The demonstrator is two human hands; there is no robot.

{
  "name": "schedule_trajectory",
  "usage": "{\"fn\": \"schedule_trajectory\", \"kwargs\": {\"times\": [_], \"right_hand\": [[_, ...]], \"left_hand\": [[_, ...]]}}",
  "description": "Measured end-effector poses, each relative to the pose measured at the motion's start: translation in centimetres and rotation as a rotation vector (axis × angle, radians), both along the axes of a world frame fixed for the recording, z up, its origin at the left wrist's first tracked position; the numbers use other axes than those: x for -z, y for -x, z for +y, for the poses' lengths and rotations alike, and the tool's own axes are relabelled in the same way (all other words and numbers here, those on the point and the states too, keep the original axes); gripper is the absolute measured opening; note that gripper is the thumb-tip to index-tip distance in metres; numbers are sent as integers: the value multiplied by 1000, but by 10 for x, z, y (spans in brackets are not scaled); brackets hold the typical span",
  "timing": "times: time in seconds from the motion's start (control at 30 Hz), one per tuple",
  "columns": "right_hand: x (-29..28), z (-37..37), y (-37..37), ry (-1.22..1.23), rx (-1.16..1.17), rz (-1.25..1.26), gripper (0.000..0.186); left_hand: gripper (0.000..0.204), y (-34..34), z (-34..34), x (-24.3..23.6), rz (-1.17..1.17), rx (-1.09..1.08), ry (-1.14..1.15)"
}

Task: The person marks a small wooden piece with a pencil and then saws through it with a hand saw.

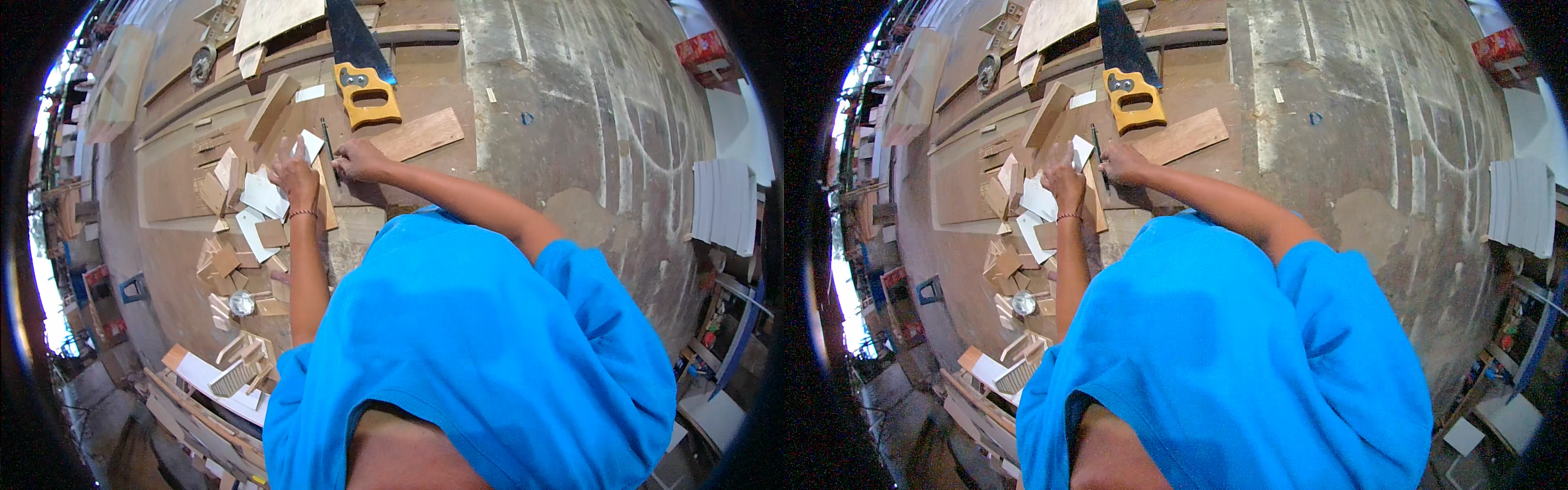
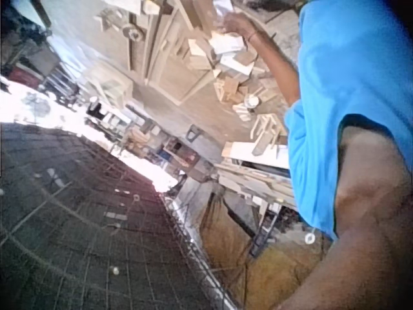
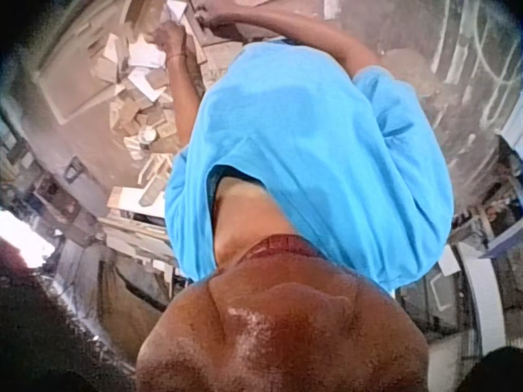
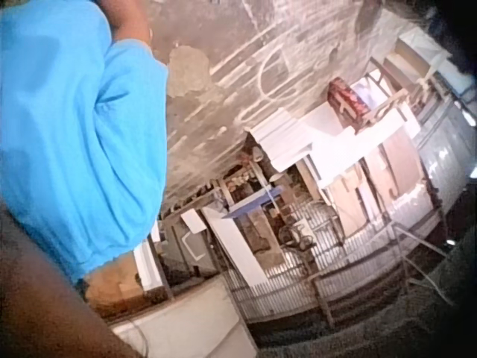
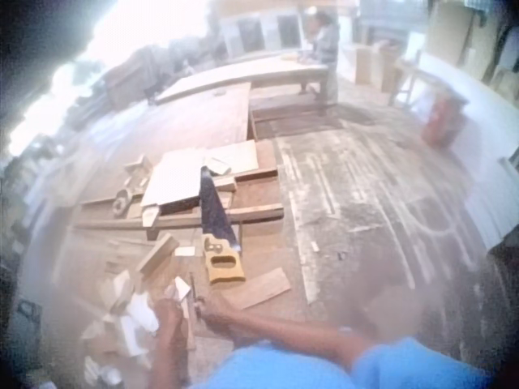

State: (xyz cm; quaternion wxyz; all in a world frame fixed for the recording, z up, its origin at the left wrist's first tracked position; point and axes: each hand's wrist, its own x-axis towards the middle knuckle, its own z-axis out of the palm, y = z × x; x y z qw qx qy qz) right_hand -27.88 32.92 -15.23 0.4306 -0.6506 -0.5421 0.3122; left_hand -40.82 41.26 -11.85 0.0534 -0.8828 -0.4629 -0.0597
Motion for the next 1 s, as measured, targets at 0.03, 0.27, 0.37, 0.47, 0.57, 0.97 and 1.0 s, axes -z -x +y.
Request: {"fn": "schedule_trajectory", "kwargs": {"times": [0.03, 0.27, 0.37, 0.47, 0.57, 0.97, 1.0], "right_hand": [[3, -4, 1, -55, 55, -1, 26], [-25, -34, -70, -106, 454, -348, 20], [-23, -14, -79, -123, 345, -603, 30], [-23, 0, -78, -2, 264, -741, 32], [-21, 12, -78, 28, 301, -803, 37], [-25, 15, -78, -117, 100, -907, 13], [-44, 7, -82, -121, 87, -922, 14]], "left_hand": [[51, -1, 1, 2, -88, 7, -31], [27, -55, -61, 4, -525, 460, 181], [35, -66, -80, 18, -459, 610, 217], [40, -67, -85, 21, -332, 570, 270], [43, -71, -82, 26, -400, 606, 241], [51, -48, -91, 27, -313, 757, 318], [53, -52, -93, 18, -324, 756, 331]]}}
